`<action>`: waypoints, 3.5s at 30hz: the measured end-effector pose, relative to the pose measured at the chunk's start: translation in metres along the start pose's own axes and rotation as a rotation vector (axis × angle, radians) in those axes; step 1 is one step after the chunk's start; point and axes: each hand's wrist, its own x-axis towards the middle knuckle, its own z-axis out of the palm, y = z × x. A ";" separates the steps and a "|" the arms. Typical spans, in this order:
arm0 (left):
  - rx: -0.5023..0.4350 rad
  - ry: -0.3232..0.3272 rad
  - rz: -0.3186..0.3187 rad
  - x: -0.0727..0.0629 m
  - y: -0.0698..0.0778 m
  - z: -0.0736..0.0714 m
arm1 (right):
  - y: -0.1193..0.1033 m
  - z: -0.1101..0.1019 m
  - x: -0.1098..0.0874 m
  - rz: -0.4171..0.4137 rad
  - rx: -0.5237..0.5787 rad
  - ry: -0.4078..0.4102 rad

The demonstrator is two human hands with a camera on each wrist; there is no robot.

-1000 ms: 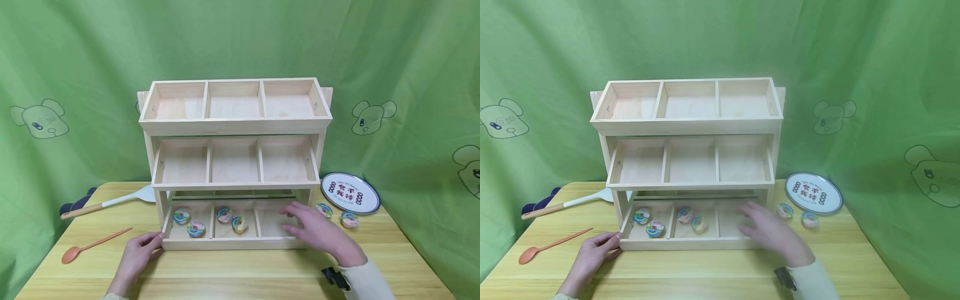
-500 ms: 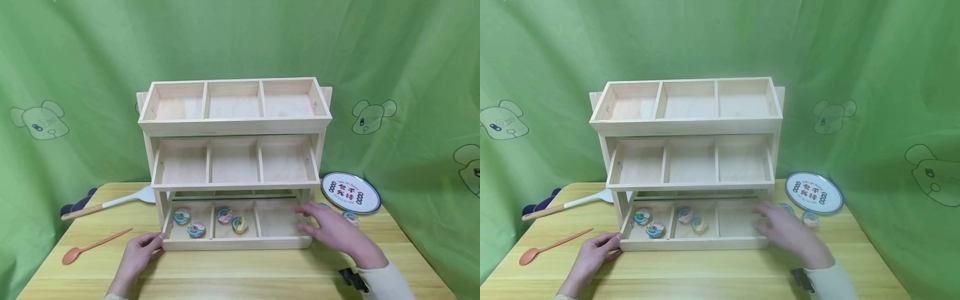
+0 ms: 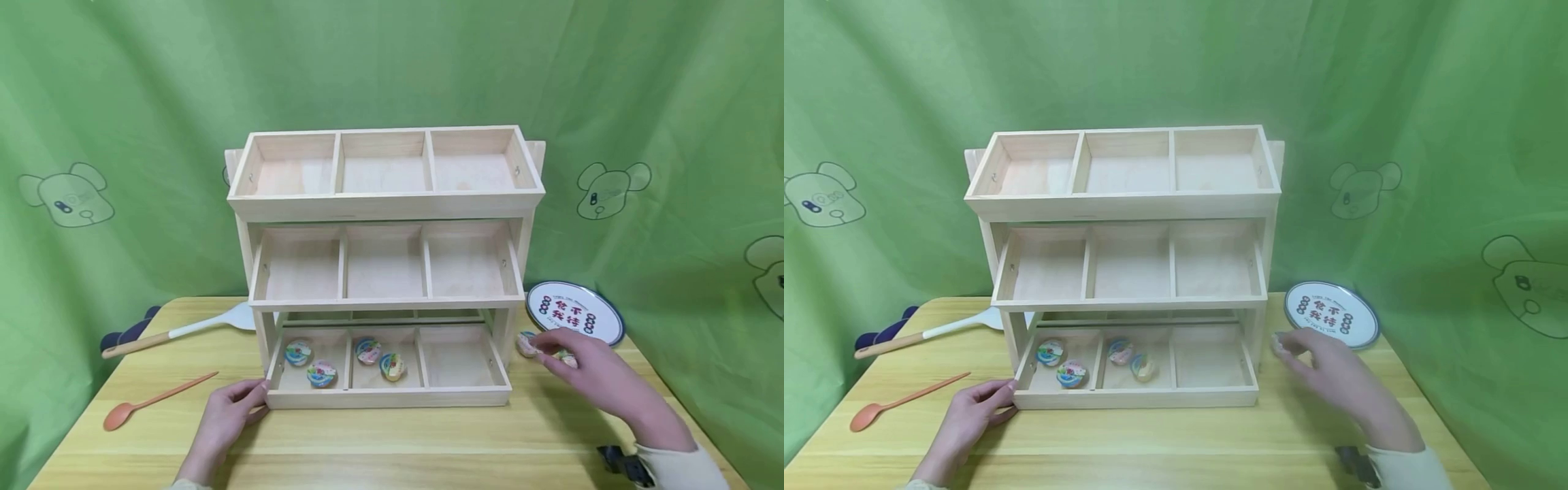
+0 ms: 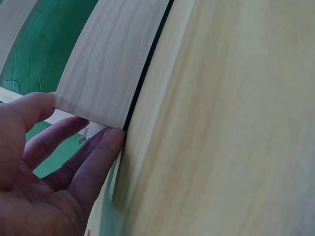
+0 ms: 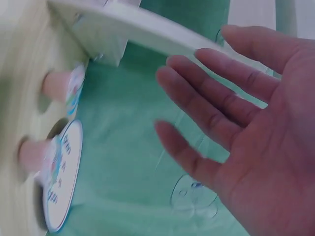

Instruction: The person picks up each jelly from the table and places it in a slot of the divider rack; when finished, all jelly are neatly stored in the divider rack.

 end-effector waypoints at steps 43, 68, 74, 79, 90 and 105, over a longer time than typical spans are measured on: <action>-0.010 0.016 0.011 0.000 0.000 0.000 | 0.105 0.032 -0.005 0.147 -0.222 -0.053; -0.022 0.001 0.009 0.001 -0.002 0.001 | 0.073 0.019 -0.013 0.166 -0.198 -0.085; -0.017 0.007 0.011 0.001 -0.003 0.001 | 0.060 0.017 -0.015 0.138 -0.197 -0.085; -0.018 0.013 0.013 0.001 -0.003 0.000 | 0.050 0.017 -0.013 0.105 -0.196 -0.072; -0.010 0.008 0.021 0.002 -0.002 0.000 | 0.023 0.011 -0.011 0.036 -0.189 -0.057; -0.006 0.006 0.004 0.001 -0.002 -0.001 | -0.002 0.009 -0.006 -0.033 -0.194 -0.054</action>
